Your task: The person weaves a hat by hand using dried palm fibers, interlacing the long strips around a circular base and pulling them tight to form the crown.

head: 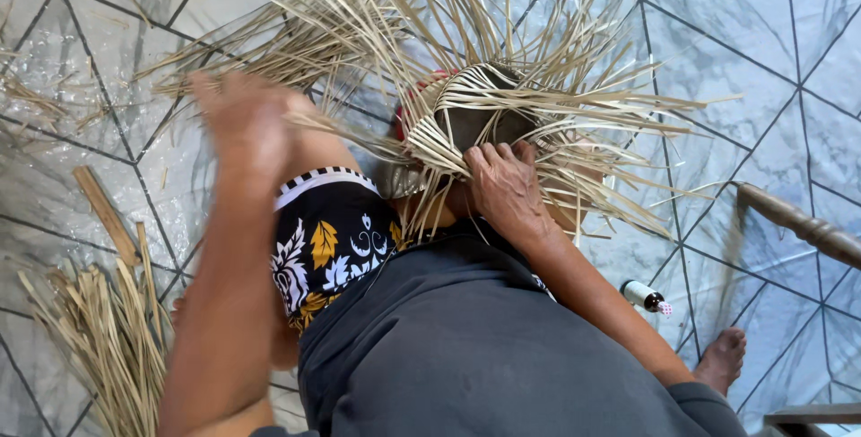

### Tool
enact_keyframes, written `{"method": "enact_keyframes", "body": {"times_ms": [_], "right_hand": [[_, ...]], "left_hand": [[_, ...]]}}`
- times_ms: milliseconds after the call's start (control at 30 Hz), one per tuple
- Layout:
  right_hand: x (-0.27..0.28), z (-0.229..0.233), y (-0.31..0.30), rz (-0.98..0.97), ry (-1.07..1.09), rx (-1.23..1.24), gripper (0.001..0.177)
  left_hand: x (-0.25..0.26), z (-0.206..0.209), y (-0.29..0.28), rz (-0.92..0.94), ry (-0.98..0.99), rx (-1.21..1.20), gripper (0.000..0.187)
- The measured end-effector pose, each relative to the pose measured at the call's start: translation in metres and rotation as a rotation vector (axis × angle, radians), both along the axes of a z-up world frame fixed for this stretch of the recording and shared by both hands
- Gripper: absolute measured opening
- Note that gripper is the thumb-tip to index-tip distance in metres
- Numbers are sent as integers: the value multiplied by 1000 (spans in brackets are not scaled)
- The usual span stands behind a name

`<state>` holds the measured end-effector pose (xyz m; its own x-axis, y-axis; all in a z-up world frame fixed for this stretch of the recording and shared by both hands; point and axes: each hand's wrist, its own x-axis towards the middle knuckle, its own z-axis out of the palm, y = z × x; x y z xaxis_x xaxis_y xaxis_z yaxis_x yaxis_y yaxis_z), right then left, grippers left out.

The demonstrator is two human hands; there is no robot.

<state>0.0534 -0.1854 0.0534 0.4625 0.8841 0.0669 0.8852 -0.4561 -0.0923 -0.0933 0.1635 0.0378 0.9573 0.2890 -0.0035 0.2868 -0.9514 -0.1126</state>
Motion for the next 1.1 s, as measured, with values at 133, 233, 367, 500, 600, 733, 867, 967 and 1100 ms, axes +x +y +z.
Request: {"method": "enact_keyframes", "body": {"times_ms": [133,233,367,500,600,733,867,967,1100], "right_hand": [[-5,20,6,21,-103,35,7],[1,3,0,30,-58,46,8],[-1,-2,-2,32,-19,43,17],[-6,9,0,43,-46,33,20],[-11,12,1,54,-99,34,15],[-15,11,-1,57,-93,17,22],[-15,28,8,11,75,41,54],[-11,23,9,-3,116,45,51],[-12,29,21,-6,55,56,42]], "left_hand": [[-81,61,12,460,374,64,29],[-68,77,-55,442,-202,-422,46],[11,91,-160,515,-708,-1279,57],[46,28,-177,663,-737,-1407,66],[63,11,-172,802,-665,-1493,43],[71,-25,-163,849,-813,-1572,35],[62,19,-160,835,-783,-1548,28],[50,2,-153,751,-726,-1498,23],[40,-4,-150,787,-681,-1577,26]]}}
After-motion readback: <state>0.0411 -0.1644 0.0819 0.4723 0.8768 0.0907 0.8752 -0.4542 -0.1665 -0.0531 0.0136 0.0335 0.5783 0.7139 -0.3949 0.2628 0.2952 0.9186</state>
